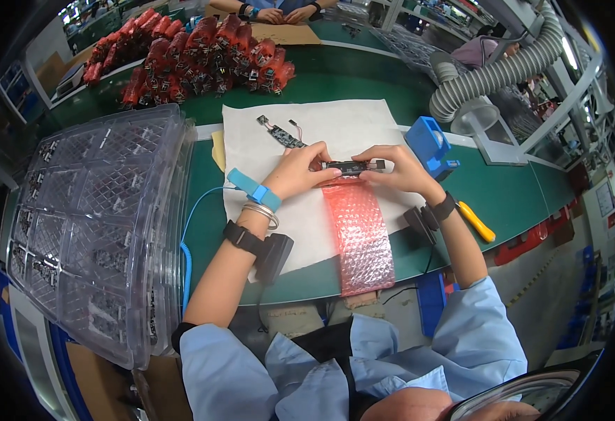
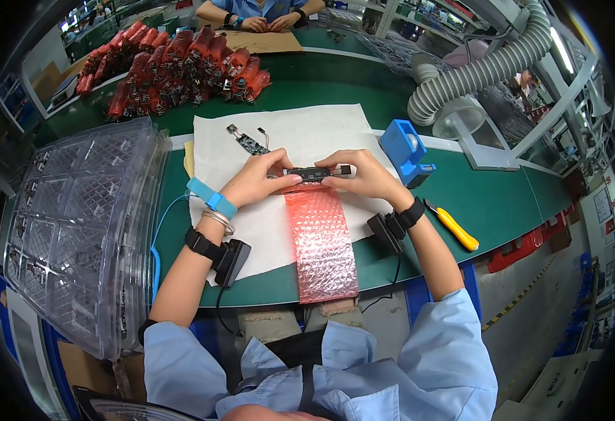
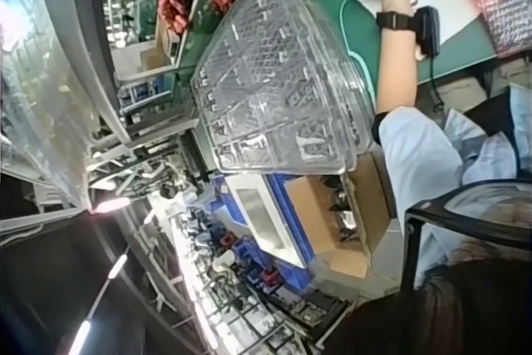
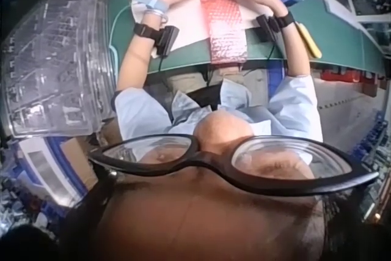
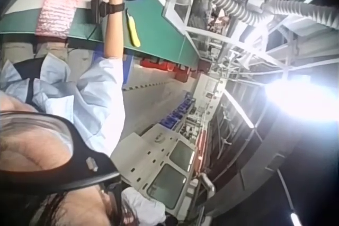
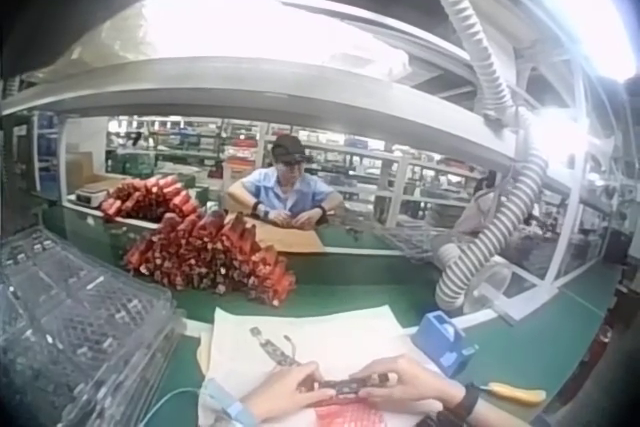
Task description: Wrapping electronic components in red bubble wrap and securing them with tape.
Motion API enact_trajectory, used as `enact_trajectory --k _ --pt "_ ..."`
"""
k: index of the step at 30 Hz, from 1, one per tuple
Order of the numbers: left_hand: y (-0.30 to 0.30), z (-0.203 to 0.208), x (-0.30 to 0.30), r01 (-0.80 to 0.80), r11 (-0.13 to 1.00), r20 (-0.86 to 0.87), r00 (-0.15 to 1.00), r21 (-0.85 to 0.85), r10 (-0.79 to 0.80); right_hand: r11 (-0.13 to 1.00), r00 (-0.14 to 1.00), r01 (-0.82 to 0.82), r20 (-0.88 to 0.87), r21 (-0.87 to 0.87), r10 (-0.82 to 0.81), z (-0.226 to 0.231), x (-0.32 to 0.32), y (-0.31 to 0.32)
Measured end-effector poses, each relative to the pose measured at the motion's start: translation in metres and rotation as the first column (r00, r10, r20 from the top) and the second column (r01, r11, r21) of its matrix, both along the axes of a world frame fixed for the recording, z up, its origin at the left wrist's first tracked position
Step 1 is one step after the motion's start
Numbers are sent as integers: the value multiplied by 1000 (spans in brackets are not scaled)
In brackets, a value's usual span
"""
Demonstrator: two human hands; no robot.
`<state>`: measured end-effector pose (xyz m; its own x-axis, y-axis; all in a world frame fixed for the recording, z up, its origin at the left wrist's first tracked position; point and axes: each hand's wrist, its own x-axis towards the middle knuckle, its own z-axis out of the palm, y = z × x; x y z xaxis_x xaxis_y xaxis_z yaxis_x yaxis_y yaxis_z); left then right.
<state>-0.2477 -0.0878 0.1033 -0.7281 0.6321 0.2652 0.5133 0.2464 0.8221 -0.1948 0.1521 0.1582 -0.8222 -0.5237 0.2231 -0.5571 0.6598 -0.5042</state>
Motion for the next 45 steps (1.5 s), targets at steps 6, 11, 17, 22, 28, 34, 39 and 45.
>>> enact_trajectory --k 6,11,17,22,28,34,39,45 --pt "-1 2 1 23 1000 45 999 -21 -22 968 891 -24 -433 251 135 -5 10 -5" --pt "-2 -2 -2 20 1000 -20 1000 7 -20 958 877 -45 -449 282 173 -6 6 -1" --pt "-1 2 0 4 997 -120 993 -77 -13 999 1000 -27 -7 -31 27 -3 2 7" --pt "1 4 5 -15 996 -134 991 -90 3 964 960 119 275 -240 -50 -3 -3 3" --pt "10 1 17 -104 985 -137 987 -139 85 1000 930 5 368 -2 -4 11 -13 5" --pt "7 7 15 -103 951 -190 981 -291 49 999 973 -43 227 -27 48 3 -7 1" --pt "13 4 17 -150 954 -295 953 -259 70 1000 999 -15 51 15 14 1 -6 -4" --pt "19 -9 20 -215 963 -395 909 -164 136 990 995 -96 17 99 95 0 -10 1"
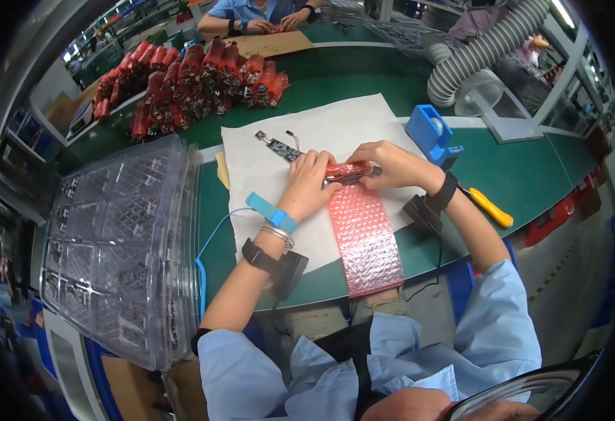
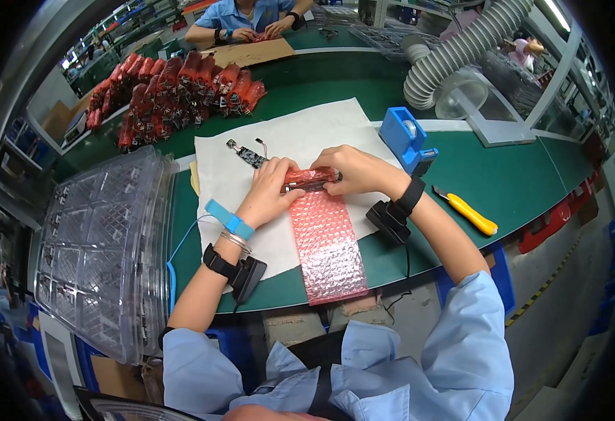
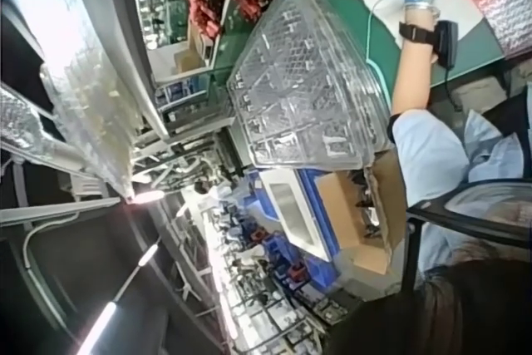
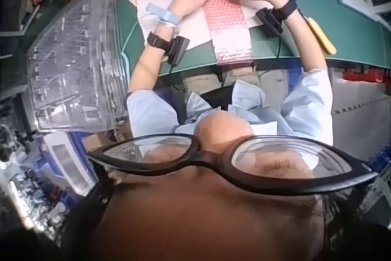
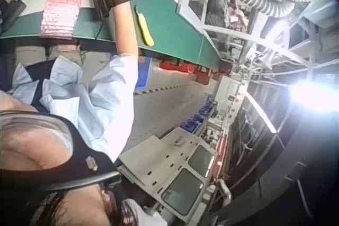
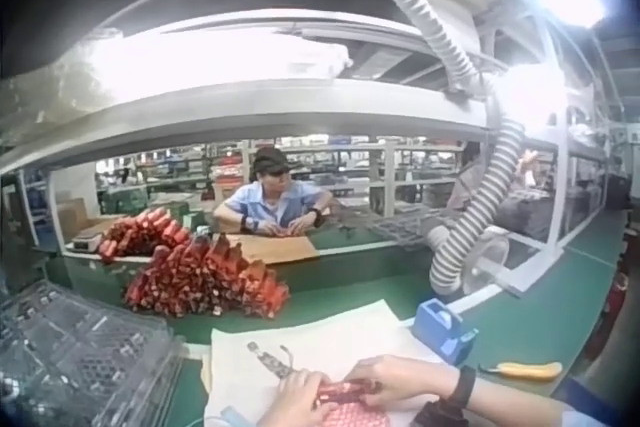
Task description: Wrapping electronic components in red bubble wrap and securing them with tape.
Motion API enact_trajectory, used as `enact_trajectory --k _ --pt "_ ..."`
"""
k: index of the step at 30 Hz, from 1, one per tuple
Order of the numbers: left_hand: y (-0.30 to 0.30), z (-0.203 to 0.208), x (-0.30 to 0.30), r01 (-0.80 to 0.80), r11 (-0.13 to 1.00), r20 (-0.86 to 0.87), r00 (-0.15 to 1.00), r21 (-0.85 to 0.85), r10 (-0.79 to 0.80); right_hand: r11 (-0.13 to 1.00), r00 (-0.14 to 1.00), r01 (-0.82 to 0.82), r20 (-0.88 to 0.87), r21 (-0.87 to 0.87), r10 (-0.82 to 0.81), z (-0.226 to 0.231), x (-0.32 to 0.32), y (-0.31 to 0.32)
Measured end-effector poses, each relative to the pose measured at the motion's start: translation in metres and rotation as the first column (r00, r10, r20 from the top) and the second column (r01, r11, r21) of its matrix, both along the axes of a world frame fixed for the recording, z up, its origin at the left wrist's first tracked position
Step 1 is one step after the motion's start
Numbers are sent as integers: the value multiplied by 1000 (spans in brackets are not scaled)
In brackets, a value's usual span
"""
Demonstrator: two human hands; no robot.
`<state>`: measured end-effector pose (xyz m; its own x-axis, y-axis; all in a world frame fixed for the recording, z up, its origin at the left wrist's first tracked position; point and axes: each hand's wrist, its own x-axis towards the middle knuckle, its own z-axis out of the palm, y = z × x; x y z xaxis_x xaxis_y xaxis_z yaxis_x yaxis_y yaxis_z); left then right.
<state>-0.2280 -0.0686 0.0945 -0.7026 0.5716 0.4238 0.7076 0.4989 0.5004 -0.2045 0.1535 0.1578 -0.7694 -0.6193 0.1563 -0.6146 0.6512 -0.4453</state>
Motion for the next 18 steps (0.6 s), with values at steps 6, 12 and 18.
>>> enact_trajectory --k 6,12,18 --pt "-7 11 -3 67 985 61 996 -161 -58 1000 998 -14 -69 -17 12 -6 6 4" --pt "-12 11 -5 63 984 3 998 -168 -63 1000 967 13 -255 22 -7 -13 13 1" --pt "-20 14 -4 97 972 -4 995 -212 -100 999 935 -9 -353 49 26 -21 11 1"
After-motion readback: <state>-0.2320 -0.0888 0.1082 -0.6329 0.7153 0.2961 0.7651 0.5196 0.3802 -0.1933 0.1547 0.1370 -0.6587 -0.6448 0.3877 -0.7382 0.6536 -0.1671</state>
